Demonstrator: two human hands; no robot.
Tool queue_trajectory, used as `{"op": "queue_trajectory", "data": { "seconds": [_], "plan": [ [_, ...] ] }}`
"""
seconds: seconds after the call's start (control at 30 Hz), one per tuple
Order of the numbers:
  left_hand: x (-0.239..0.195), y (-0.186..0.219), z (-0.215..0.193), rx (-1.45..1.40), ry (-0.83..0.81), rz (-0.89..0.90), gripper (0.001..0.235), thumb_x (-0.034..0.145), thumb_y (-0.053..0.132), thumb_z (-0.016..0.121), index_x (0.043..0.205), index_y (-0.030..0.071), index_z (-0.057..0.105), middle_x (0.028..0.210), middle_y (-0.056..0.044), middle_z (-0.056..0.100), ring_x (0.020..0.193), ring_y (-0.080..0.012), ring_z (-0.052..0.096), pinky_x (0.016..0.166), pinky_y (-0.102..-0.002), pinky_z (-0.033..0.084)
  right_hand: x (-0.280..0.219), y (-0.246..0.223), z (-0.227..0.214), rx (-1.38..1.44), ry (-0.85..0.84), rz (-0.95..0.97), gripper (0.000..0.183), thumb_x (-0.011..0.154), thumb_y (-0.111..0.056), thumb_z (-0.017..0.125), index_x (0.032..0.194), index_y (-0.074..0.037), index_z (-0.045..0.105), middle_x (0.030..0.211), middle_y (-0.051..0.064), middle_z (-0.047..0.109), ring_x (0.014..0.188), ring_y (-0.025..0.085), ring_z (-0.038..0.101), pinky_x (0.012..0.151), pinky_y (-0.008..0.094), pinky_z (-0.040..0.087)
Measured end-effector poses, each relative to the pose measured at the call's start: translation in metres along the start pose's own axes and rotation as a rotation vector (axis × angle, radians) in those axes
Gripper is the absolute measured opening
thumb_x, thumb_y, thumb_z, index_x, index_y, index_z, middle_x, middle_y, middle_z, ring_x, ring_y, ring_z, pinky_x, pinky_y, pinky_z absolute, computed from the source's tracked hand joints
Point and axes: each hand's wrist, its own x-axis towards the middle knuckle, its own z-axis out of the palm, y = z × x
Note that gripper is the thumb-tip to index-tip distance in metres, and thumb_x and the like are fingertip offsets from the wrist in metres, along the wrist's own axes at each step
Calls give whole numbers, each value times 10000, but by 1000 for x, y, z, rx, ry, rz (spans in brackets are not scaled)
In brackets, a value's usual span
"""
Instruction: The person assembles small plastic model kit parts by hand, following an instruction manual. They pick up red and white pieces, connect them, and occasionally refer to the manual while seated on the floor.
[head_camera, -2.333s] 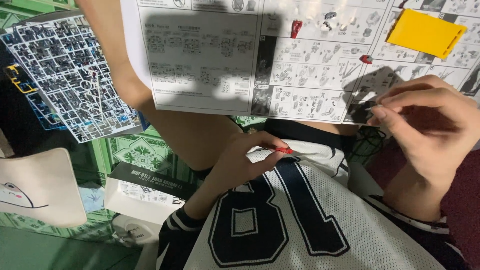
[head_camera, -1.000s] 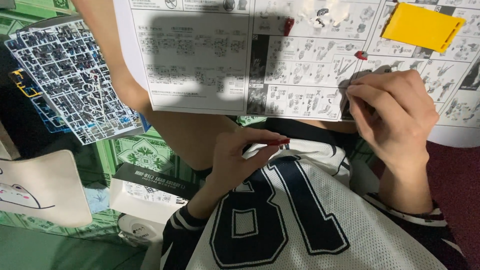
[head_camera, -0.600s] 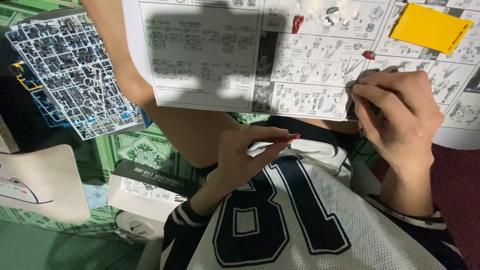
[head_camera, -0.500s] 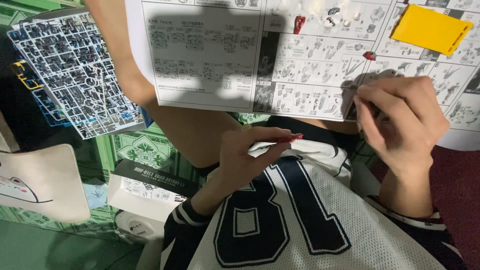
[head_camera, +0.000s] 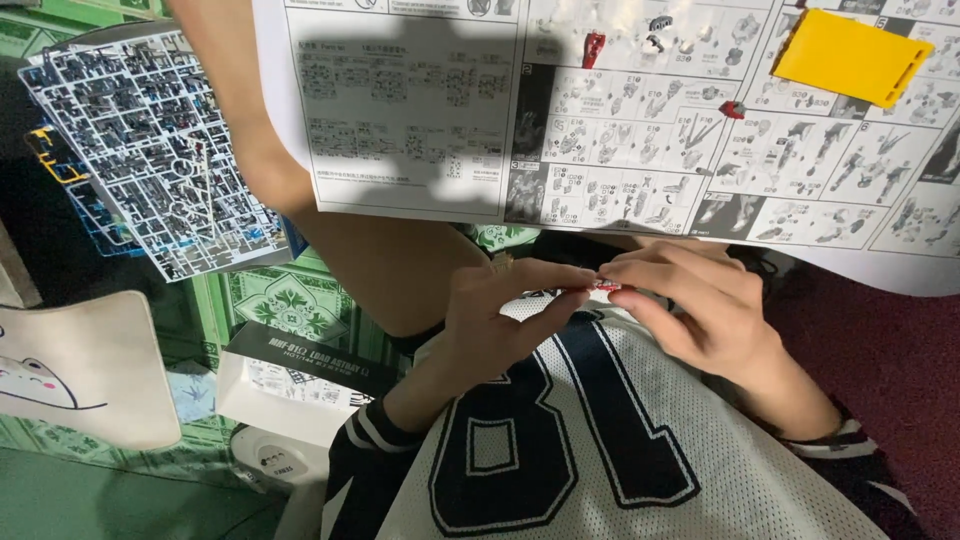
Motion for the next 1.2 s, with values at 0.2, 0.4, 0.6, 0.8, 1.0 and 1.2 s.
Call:
{"op": "queue_trajectory", "data": {
  "seconds": [0.2,0.4,0.6,0.8,1.0,1.2],
  "plan": [
    [-1,-5,1,-113,8,35,247,903,72,692,1141,134,665,1000,-52,710,963,-232,709,827,-366,582,0,1,3,-13,31,-36,116,845,23,618,943,35,678,808,146,683,605,263,664,536,352,536],
    [-2,-3,2,-93,18,9,224,930,133,676,1152,130,653,989,-93,696,940,-296,703,784,-421,577,1,3,2,6,24,-42,137,827,46,628,953,38,681,793,166,681,600,283,664,531,364,539],
    [-7,-7,9,55,73,19,210,895,183,703,1105,172,695,929,-49,710,799,-215,709,779,-348,579,2,0,-9,-71,35,43,98,818,38,667,913,23,682,830,157,693,609,277,661,554,350,525],
    [4,9,12,35,41,9,242,899,136,697,1136,125,651,925,-99,708,879,-309,713,754,-416,591,16,-15,-16,-105,28,40,80,852,56,629,861,5,690,804,137,681,529,232,606,505,299,506],
    [2,4,16,66,57,-41,237,892,122,702,1124,98,660,953,-89,718,905,-283,720,769,-404,598,16,-15,-14,-123,42,83,96,841,54,663,905,1,710,806,108,697,486,194,584,472,261,491],
    [2,-3,20,47,276,-38,213,878,21,678,1088,45,650,922,-104,718,893,-274,722,778,-407,606,8,-8,-10,-121,-14,191,223,870,26,599,1074,58,683,657,146,649,416,204,542,397,281,434]
  ]
}}
